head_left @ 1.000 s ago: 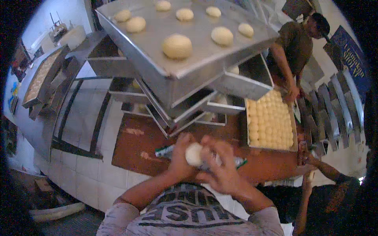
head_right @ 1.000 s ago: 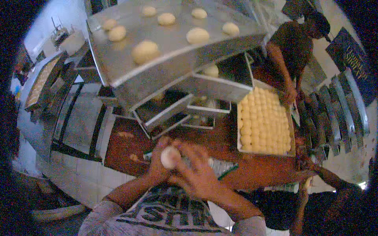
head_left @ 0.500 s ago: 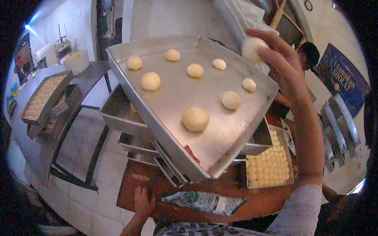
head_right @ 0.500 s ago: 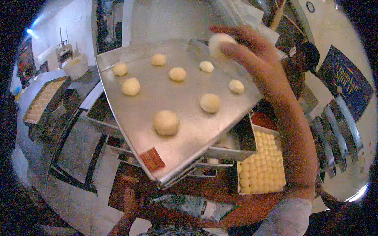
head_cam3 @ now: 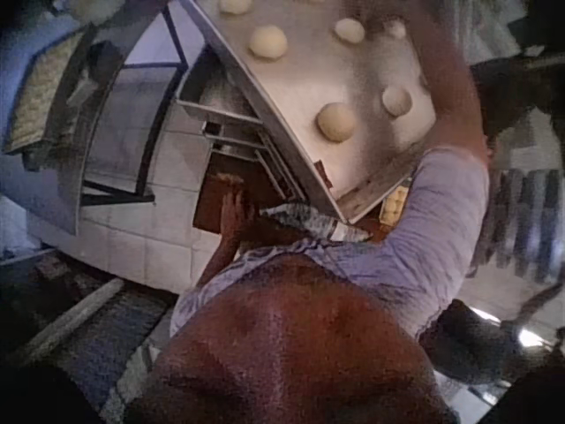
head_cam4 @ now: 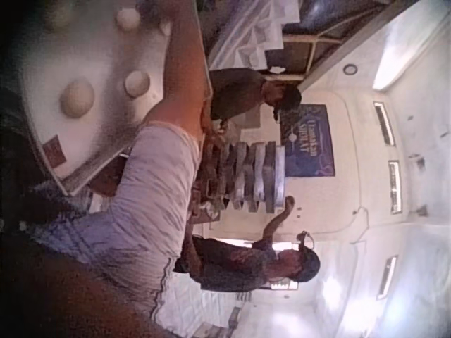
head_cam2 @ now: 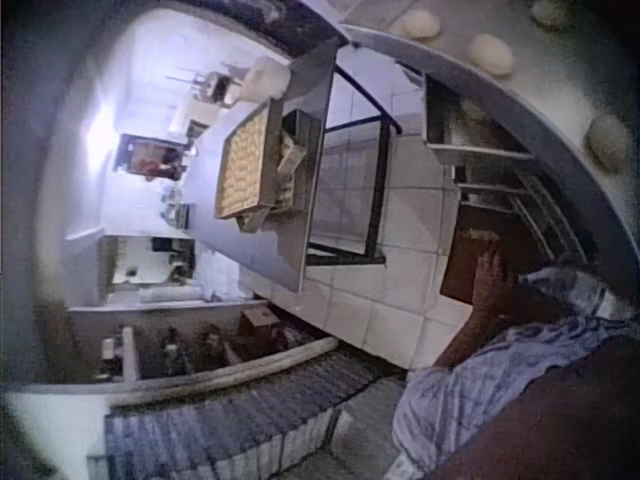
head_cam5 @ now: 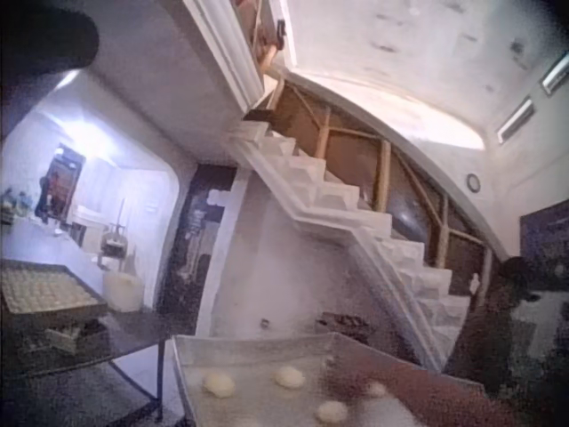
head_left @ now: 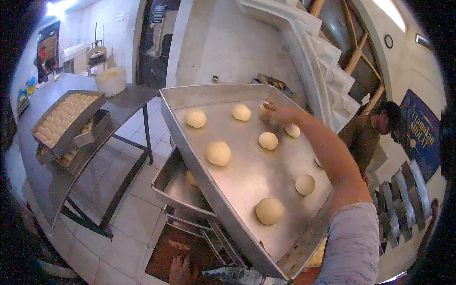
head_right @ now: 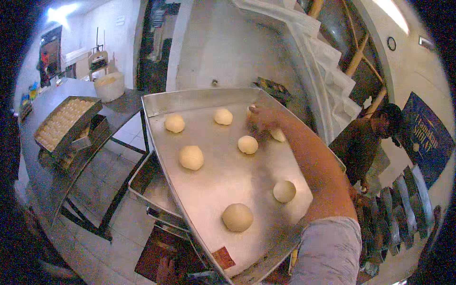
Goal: The person prepares bread dough by hand, taking dough balls from a tray, flattening them, adding a filling from a small bowl, and placing the filled balls onto a baking tray. They also use a brush to apply a liquid to a baking tray.
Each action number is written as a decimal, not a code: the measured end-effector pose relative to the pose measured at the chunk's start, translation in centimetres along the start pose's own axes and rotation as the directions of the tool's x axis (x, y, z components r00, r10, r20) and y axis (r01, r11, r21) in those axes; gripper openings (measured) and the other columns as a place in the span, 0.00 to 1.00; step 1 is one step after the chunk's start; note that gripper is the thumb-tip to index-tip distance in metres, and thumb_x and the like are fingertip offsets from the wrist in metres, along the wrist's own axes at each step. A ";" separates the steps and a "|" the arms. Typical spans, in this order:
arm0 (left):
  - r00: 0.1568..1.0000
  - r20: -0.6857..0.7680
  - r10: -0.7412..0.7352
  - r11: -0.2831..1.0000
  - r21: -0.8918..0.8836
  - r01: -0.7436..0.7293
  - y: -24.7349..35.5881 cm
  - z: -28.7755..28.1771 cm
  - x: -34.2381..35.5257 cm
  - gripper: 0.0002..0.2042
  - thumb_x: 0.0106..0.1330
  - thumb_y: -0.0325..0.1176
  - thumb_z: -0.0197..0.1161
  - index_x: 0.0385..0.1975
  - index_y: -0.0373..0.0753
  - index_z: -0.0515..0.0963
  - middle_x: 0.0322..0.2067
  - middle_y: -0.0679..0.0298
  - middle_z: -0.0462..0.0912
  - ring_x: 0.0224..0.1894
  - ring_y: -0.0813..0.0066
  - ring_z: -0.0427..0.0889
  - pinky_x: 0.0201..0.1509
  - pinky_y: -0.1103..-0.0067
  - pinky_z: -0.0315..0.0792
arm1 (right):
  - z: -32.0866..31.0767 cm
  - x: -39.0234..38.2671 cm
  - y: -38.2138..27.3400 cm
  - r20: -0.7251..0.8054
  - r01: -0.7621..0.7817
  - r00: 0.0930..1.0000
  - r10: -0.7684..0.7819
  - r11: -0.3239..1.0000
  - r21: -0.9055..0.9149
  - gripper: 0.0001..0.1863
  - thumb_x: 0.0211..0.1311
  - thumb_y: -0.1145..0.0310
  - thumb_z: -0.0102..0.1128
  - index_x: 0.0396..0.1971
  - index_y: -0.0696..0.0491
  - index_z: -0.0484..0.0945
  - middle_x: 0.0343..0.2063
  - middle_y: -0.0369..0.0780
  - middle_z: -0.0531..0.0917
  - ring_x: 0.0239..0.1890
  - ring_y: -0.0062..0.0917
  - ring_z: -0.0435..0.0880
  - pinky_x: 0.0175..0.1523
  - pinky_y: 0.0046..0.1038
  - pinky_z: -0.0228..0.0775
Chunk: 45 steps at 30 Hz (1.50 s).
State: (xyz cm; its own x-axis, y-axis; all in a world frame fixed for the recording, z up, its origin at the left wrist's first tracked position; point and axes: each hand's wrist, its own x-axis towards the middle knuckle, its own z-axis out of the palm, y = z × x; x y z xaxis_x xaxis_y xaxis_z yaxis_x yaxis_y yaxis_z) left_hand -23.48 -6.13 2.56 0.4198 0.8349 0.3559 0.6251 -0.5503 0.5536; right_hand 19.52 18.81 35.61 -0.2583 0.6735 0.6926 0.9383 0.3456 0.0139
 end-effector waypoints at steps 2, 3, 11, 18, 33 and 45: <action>1.000 0.010 -0.004 1.000 0.013 0.004 -0.1 0.4 -0.2 0.25 0.53 0.38 0.60 0.49 0.32 0.65 0.45 0.40 0.67 0.46 0.37 0.68 0.48 0.57 0.67 | -0.1 1.3 -0.3 0.304 -0.170 0.935 0.182 0.983 -0.067 0.26 0.58 0.52 0.47 0.52 0.53 0.65 0.48 0.48 0.71 0.51 0.39 0.69 0.53 0.35 0.61; 1.000 0.016 -0.007 1.000 0.028 0.006 -0.1 0.7 -0.5 0.25 0.53 0.38 0.60 0.49 0.32 0.64 0.46 0.39 0.67 0.47 0.37 0.67 0.48 0.57 0.67 | -0.5 2.4 0.0 0.459 -0.306 0.770 0.442 0.888 -0.342 0.29 0.59 0.49 0.44 0.57 0.51 0.61 0.54 0.48 0.67 0.57 0.40 0.64 0.58 0.36 0.58; 0.981 0.176 -0.079 0.997 0.000 0.081 0.9 -1.0 -0.1 0.25 0.52 0.40 0.59 0.47 0.32 0.65 0.45 0.43 0.65 0.49 0.44 0.64 0.51 0.59 0.63 | -2.0 3.4 -0.7 0.296 -0.155 0.910 0.289 0.901 -0.405 0.29 0.60 0.55 0.45 0.59 0.50 0.57 0.52 0.48 0.70 0.56 0.37 0.66 0.64 0.38 0.44; 0.991 0.135 -0.021 0.997 0.082 0.010 -3.5 2.1 -1.7 0.26 0.46 0.40 0.61 0.43 0.30 0.67 0.39 0.47 0.67 0.41 0.48 0.68 0.42 0.62 0.67 | -15.7 1.6 -11.6 -0.175 -0.121 0.979 0.107 0.990 -0.068 0.16 0.59 0.62 0.51 0.42 0.55 0.75 0.39 0.42 0.78 0.42 0.29 0.75 0.49 0.28 0.65; 0.229 0.879 0.418 0.588 -0.454 0.669 -0.4 -4.8 4.4 0.10 0.56 0.36 0.58 0.29 0.34 0.73 0.30 0.61 0.75 0.31 0.71 0.72 0.36 0.76 0.66 | -13.9 -60.1 -49.0 -0.462 -0.790 -0.410 0.787 -0.053 0.611 0.18 0.59 0.57 0.50 0.40 0.55 0.75 0.22 0.33 0.75 0.26 0.16 0.72 0.34 0.18 0.63; -0.161 0.767 0.621 0.643 -0.616 -0.456 7.9 2.6 -7.0 0.12 0.57 0.38 0.57 0.31 0.33 0.73 0.31 0.61 0.76 0.33 0.71 0.72 0.39 0.76 0.66 | 18.0 -65.1 -103.1 0.061 0.266 -0.953 -0.296 -0.724 0.637 0.17 0.50 0.60 0.56 0.35 0.57 0.77 0.21 0.42 0.80 0.20 0.22 0.78 0.25 0.24 0.69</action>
State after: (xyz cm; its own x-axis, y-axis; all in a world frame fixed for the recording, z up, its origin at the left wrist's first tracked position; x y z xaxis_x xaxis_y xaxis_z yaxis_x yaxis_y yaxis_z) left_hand -19.83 -16.35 2.49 0.8253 -0.4836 -0.2916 -0.1944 -0.7281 0.6573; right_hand -64.55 -48.89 -23.92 -0.0456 -0.7041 -0.7086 -0.8942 0.3449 -0.2852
